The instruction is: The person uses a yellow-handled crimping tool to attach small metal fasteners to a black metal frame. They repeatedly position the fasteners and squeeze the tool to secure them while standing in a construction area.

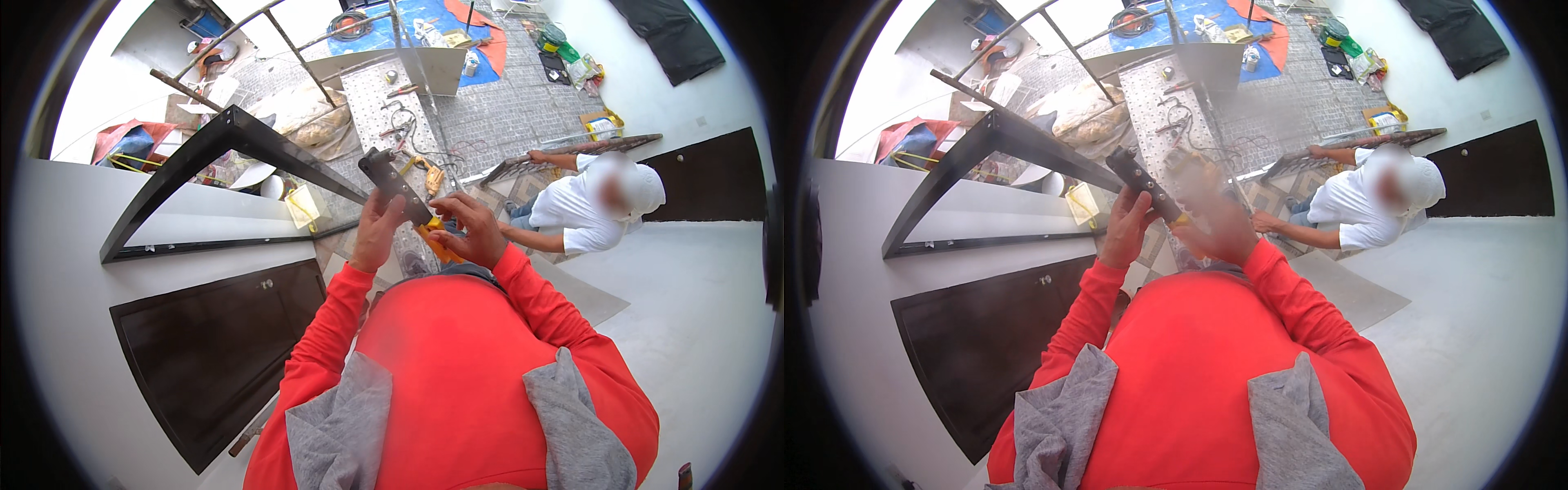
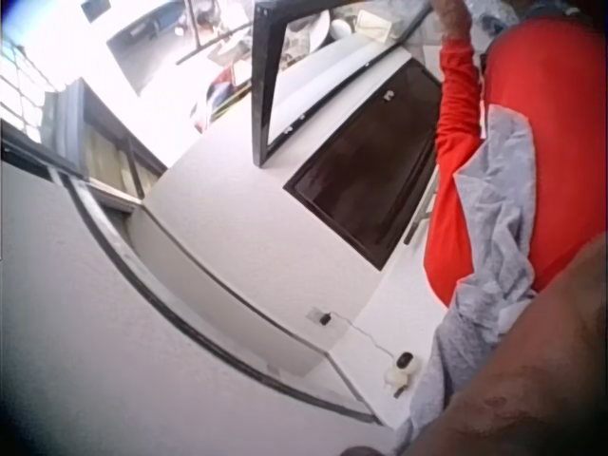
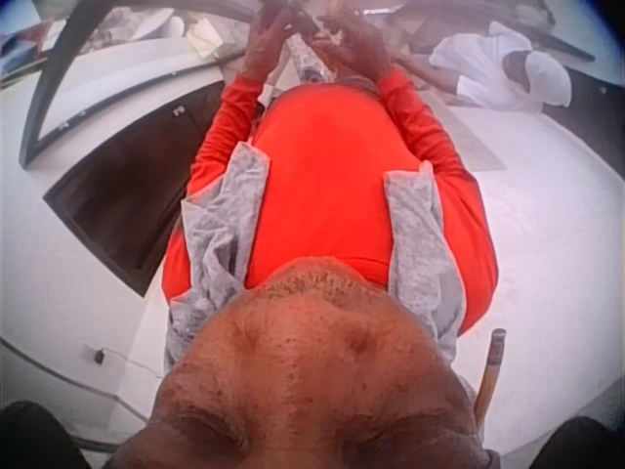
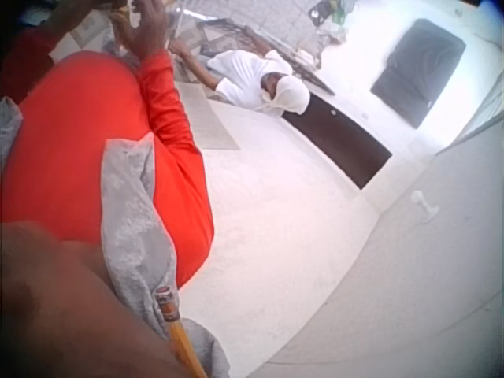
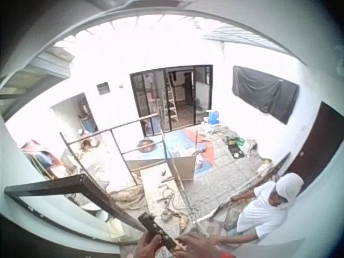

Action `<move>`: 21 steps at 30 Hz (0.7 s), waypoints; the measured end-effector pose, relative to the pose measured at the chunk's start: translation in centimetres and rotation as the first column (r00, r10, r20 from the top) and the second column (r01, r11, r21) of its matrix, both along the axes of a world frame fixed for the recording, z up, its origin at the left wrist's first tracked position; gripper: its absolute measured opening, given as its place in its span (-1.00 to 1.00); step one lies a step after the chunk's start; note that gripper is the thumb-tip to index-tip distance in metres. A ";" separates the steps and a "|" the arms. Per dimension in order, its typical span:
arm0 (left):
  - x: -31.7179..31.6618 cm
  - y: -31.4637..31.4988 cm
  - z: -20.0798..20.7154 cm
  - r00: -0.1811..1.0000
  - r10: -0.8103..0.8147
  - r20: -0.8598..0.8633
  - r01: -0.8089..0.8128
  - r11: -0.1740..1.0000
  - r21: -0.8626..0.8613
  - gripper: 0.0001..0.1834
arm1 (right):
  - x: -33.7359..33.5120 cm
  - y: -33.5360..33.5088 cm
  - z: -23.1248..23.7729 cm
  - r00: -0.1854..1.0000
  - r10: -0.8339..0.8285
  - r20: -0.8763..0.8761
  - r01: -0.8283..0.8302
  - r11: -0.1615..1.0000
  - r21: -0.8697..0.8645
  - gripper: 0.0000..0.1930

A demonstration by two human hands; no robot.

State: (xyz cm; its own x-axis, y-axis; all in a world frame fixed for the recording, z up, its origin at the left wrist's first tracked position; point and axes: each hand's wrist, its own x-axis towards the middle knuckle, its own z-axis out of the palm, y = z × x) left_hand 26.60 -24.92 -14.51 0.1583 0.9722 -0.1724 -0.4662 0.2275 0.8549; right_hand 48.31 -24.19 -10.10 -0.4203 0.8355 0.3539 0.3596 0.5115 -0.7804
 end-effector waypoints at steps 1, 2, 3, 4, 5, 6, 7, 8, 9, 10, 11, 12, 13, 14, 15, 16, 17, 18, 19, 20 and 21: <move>0.0 0.0 -0.4 1.000 -0.015 -0.022 0.016 1.000 0.018 -0.52 | -0.3 0.7 0.6 0.997 -0.032 -0.075 0.027 0.998 -0.056 -0.56; 0.0 -0.1 -0.7 0.998 -0.031 -0.045 0.032 0.999 0.035 -0.52 | -0.8 1.4 1.3 0.990 -0.067 -0.121 0.057 0.994 -0.089 -0.58; 0.0 -0.3 -1.0 0.996 -0.046 -0.070 0.050 0.997 0.051 -0.52 | -1.4 2.3 1.8 0.977 -0.110 -0.183 0.092 0.990 -0.103 -0.59; 0.1 -0.4 -1.2 0.996 -0.059 -0.061 0.063 0.997 0.053 -0.53 | -2.0 3.2 2.3 0.960 -0.139 -0.241 0.115 0.987 -0.111 -0.61; 0.1 -0.6 -1.4 0.996 -0.071 -0.052 0.074 0.996 0.057 -0.53 | -2.3 4.0 2.8 0.970 -0.133 -0.202 0.115 0.989 -0.098 -0.64; 0.2 -0.7 -1.5 0.996 -0.082 -0.043 0.084 0.995 0.062 -0.54 | -2.6 4.9 3.1 0.981 -0.111 -0.160 0.100 0.992 -0.077 -0.67; 0.2 -0.9 -1.6 0.997 -0.073 -0.031 0.074 0.997 0.037 -0.54 | -2.7 5.2 3.3 0.989 -0.089 -0.120 0.084 0.995 -0.050 -0.70; 0.2 -1.0 -1.6 0.998 -0.061 -0.019 0.062 0.998 0.012 -0.55 | -2.7 5.3 3.5 0.990 -0.077 -0.116 0.075 0.997 -0.022 -0.71; 0.1 -1.0 -1.7 0.999 -0.048 -0.006 0.047 0.999 -0.014 -0.55 | -2.8 5.4 3.5 0.991 -0.064 -0.116 0.065 0.998 0.011 -0.72; 0.1 -1.1 -1.7 0.999 -0.048 -0.004 0.048 0.999 -0.002 -0.55 | -2.8 5.4 3.4 0.992 -0.049 -0.116 0.054 0.998 0.042 -0.73; 0.0 -1.1 -1.8 0.999 -0.047 -0.003 0.047 0.999 0.009 -0.56 | -2.9 5.3 3.3 0.991 -0.053 -0.126 0.059 0.997 0.040 -0.74; 0.0 -1.1 -1.8 0.999 -0.048 -0.012 0.048 0.999 0.006 -0.56 | -3.1 5.4 3.1 0.989 -0.059 -0.138 0.065 0.997 0.039 -0.76; -0.1 -1.1 -1.9 0.999 -0.050 -0.016 0.051 0.999 0.020 -0.57 | -3.2 5.4 3.1 0.986 -0.068 -0.151 0.073 0.997 0.032 -0.77; -0.1 -1.2 -1.9 0.998 -0.055 -0.031 0.056 0.998 0.017 -0.57 | -3.3 5.5 3.1 0.990 -0.061 -0.124 0.070 0.995 0.069 -0.79; -0.1 -1.2 -2.0 0.997 -0.062 -0.045 0.062 0.998 0.015 -0.58 | -3.4 5.6 3.1 0.993 -0.059 -0.098 0.069 0.993 0.100 -0.82; -0.1 -1.3 -2.1 0.997 -0.063 -0.040 0.063 0.998 0.012 -0.58 | -3.4 5.6 3.3 0.995 -0.067 -0.069 0.074 0.990 0.119 -0.85; 0.0 -1.3 -2.2 0.997 -0.064 -0.036 0.064 0.998 0.009 -0.58 | -3.4 5.7 3.5 0.995 -0.074 -0.069 0.084 0.982 0.166 -0.87; 0.0 -1.4 -2.3 0.997 -0.067 -0.024 0.068 0.997 0.021 -0.58 | -3.3 5.7 3.8 0.994 -0.089 -0.067 0.101 0.974 0.201 -0.89; 0.0 -1.4 -2.5 0.999 -0.039 0.009 0.040 0.999 -0.033 -0.61 | -3.1 5.8 4.0 0.992 -0.104 -0.065 0.116 0.965 0.236 -0.91; 0.0 -1.4 -2.6 0.999 -0.011 0.047 0.015 0.997 -0.075 -0.63 | -2.9 5.8 4.1 0.989 -0.114 -0.091 0.133 0.962 0.238 -0.91; -0.1 -1.4 -2.7 0.996 0.016 0.088 -0.006 0.994 -0.109 -0.65 | -2.5 5.9 4.1 0.985 -0.124 -0.117 0.149 0.959 0.239 -0.92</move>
